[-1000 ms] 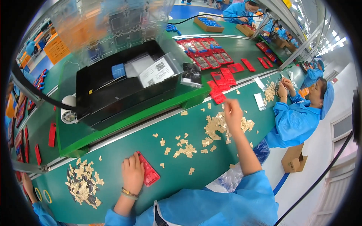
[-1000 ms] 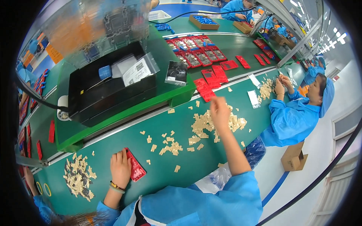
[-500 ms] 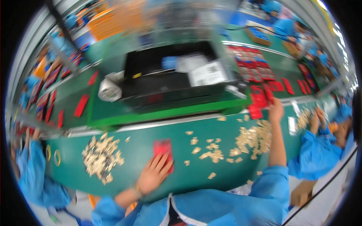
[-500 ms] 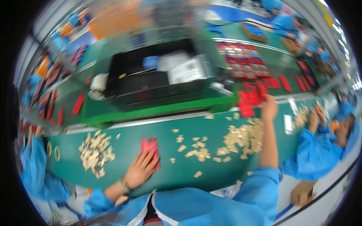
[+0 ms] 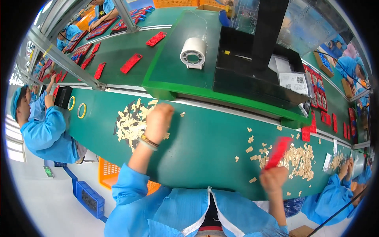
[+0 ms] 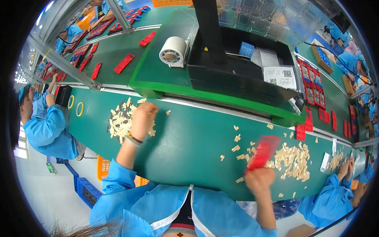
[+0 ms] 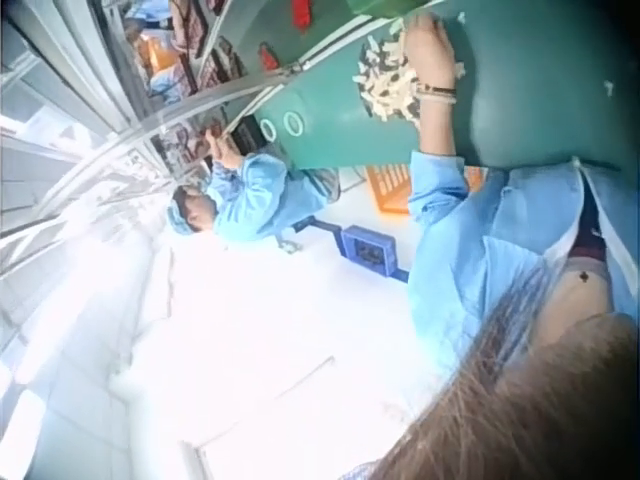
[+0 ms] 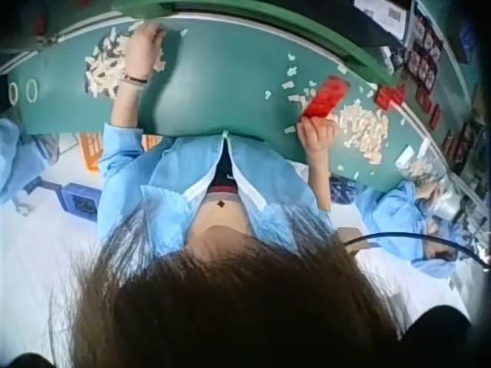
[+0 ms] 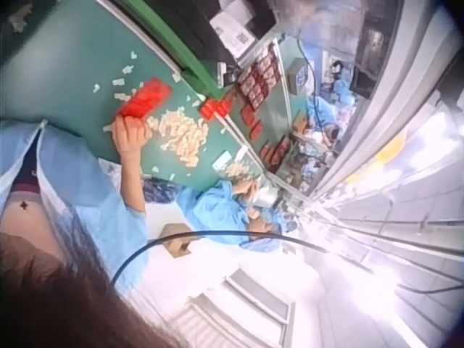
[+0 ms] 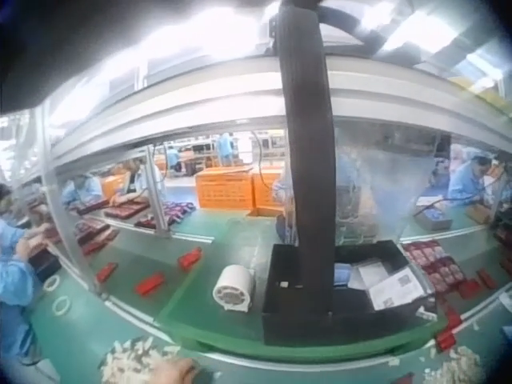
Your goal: The person assembles electronic components into plastic housings by hand, working on an assembly line.
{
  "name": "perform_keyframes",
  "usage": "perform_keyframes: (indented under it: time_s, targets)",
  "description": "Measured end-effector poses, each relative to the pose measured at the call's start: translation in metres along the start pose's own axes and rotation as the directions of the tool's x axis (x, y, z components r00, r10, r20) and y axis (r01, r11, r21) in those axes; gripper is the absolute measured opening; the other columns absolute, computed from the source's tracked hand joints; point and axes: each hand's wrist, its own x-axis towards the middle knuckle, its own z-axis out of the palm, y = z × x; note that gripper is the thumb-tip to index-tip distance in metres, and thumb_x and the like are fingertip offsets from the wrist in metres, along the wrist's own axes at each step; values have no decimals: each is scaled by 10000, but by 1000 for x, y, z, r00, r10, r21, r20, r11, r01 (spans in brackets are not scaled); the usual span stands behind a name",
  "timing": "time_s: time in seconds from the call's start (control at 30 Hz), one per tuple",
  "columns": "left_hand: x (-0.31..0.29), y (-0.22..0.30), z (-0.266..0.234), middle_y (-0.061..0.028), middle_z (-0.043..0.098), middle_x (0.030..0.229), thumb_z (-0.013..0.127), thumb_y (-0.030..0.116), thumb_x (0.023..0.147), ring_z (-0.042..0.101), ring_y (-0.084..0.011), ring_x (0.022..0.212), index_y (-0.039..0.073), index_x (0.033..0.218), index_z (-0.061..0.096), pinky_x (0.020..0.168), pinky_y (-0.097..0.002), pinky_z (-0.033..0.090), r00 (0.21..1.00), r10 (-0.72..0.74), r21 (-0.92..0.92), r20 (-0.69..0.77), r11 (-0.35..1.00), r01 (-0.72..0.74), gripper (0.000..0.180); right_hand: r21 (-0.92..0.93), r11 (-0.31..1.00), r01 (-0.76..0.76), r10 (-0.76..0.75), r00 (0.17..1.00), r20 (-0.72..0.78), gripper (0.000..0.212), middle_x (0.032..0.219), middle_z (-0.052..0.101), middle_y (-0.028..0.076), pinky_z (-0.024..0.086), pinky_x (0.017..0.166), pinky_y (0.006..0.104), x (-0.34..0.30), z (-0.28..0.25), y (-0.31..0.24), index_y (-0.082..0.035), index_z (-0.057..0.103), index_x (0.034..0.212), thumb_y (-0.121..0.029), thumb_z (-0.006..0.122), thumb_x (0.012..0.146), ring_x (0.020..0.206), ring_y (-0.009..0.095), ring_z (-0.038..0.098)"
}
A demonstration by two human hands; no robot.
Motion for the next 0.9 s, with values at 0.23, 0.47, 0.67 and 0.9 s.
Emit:
perform_keyframes:
  time_s: [0.23, 0.47, 0.67, 0.9]
  targets:
    - [-10, -56, -9, -102, 568, 958, 741, 36, 721, 553, -277, 894, 18, 1003, 635, 787, -356, 476, 993, -12, -38, 117, 999, 16, 301, 404, 910, 89, -159, 977, 142, 242, 880, 589, 8, 449, 792, 363, 64, 72, -85, -121, 657, 909, -98, 707, 674, 804, 187, 581]
    - [-13, -68, -17, -66, 546, 928, 741, 70, 707, 492, -276, 928, 66, 871, 614, 854, -353, 397, 972, -13, -73, 234, 997, 31, 207, 529, 847, 49, -236, 927, 292, 202, 870, 583, 19, 438, 813, 324, 63, 75, -98, -82, 637, 936, -146, 697, 755, 823, 171, 579]
    - [-18, -61, -21, -80, 518, 1093, 747, 106, 702, 474, -296, 1078, 95, 1053, 607, 880, -395, 384, 976, 113, 88, 184, 988, -131, 378, 561, 827, 33, -256, 911, 324, 202, 882, 593, 16, 439, 792, 321, 65, 73, -101, -96, 650, 941, -167, 714, 764, 823, 176, 581]
    - [-22, -60, -12, -93, 538, 906, 682, 41, 754, 516, -297, 922, 34, 812, 546, 827, -374, 438, 982, 154, -94, 112, 985, -144, 148, 547, 837, 19, -244, 907, 342, 187, 887, 609, 19, 443, 771, 333, 65, 68, -103, -98, 677, 924, -165, 721, 756, 812, 180, 590]
